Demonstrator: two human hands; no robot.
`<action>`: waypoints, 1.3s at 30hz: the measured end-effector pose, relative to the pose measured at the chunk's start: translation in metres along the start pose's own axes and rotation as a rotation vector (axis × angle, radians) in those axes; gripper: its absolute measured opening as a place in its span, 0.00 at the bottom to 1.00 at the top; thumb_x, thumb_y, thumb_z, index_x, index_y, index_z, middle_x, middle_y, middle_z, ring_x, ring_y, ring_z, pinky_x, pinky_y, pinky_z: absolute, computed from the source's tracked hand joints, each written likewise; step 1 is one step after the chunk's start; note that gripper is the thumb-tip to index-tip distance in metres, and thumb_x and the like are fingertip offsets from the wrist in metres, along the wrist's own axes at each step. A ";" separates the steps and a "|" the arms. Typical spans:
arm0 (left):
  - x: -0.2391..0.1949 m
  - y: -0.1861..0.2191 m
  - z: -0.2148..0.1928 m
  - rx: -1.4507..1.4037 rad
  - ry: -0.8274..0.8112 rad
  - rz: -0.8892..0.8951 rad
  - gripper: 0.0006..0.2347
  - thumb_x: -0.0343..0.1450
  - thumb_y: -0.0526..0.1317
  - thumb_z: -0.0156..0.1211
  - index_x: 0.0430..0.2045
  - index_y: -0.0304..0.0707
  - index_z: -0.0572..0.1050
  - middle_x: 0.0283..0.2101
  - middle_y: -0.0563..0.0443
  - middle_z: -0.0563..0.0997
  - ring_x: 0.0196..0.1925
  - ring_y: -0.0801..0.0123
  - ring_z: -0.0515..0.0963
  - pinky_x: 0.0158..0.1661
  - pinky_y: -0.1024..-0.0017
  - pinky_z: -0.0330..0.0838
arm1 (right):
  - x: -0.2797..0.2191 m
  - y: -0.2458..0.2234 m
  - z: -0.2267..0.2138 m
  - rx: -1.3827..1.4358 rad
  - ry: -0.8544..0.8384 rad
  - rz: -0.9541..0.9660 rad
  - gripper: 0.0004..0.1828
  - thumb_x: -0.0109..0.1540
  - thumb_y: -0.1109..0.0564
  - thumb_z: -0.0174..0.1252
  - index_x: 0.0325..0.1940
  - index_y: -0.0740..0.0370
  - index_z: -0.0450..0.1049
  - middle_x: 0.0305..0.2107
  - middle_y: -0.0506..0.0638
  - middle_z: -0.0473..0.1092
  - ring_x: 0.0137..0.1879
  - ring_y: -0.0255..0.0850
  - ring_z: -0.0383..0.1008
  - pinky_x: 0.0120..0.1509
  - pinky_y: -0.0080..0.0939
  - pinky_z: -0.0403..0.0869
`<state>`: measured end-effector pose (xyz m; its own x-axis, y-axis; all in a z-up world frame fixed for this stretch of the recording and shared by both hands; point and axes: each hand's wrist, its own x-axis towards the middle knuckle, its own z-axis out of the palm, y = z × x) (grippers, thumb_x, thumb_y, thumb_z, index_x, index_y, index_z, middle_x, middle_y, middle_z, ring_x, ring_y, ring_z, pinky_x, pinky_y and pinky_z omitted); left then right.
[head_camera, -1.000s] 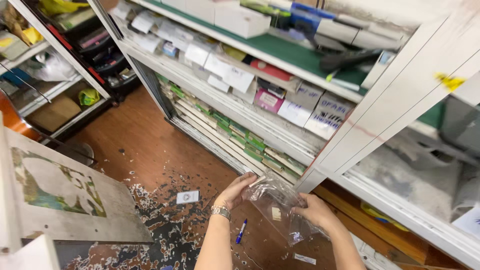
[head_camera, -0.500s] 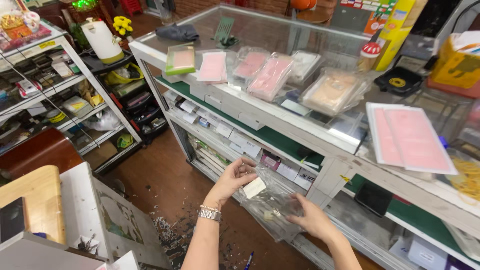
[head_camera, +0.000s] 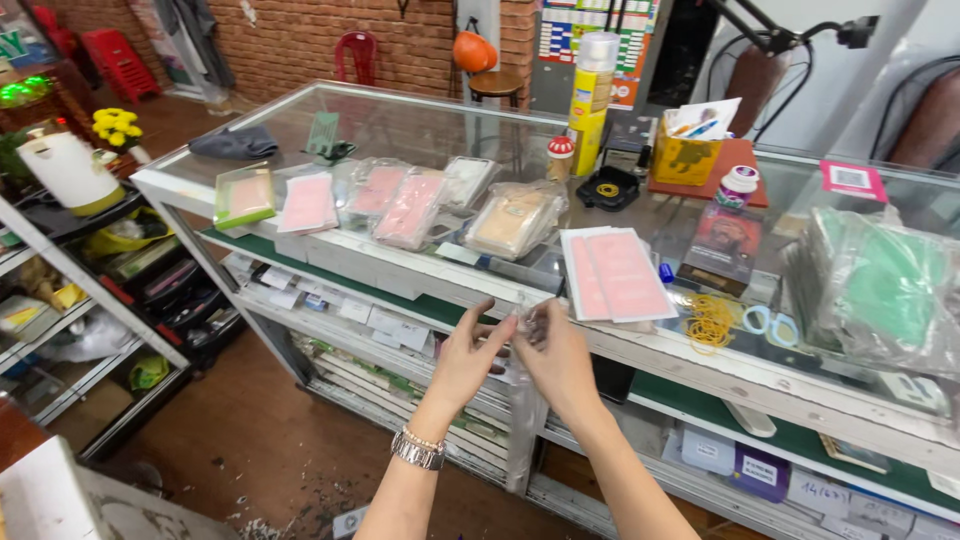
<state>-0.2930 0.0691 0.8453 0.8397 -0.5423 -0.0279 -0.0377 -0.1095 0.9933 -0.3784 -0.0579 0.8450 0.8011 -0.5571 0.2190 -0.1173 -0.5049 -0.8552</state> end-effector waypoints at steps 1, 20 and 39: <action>0.005 -0.002 0.004 0.090 0.018 0.080 0.28 0.66 0.49 0.65 0.59 0.35 0.69 0.44 0.37 0.84 0.45 0.57 0.84 0.43 0.62 0.78 | 0.002 -0.003 -0.001 0.007 -0.046 -0.015 0.24 0.57 0.53 0.65 0.53 0.63 0.68 0.34 0.56 0.78 0.34 0.46 0.78 0.41 0.44 0.74; 0.181 -0.056 0.061 -0.336 -0.585 -0.058 0.14 0.72 0.41 0.61 0.44 0.27 0.79 0.44 0.50 0.82 0.42 0.75 0.79 0.41 0.76 0.74 | 0.146 0.104 -0.076 -0.825 0.124 0.226 0.35 0.53 0.38 0.70 0.52 0.68 0.75 0.53 0.65 0.69 0.61 0.61 0.70 0.63 0.55 0.72; 0.182 -0.041 0.083 -0.037 -0.373 0.221 0.12 0.71 0.41 0.63 0.38 0.27 0.82 0.28 0.59 0.80 0.28 0.82 0.72 0.29 0.77 0.65 | 0.166 0.122 -0.117 -0.046 -0.130 0.203 0.37 0.56 0.47 0.68 0.64 0.68 0.69 0.52 0.59 0.75 0.56 0.44 0.77 0.58 0.42 0.74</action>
<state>-0.1837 -0.0939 0.7904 0.5599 -0.8141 0.1541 -0.1697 0.0694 0.9831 -0.3284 -0.2895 0.8325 0.8270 -0.5618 -0.0201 -0.3076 -0.4223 -0.8526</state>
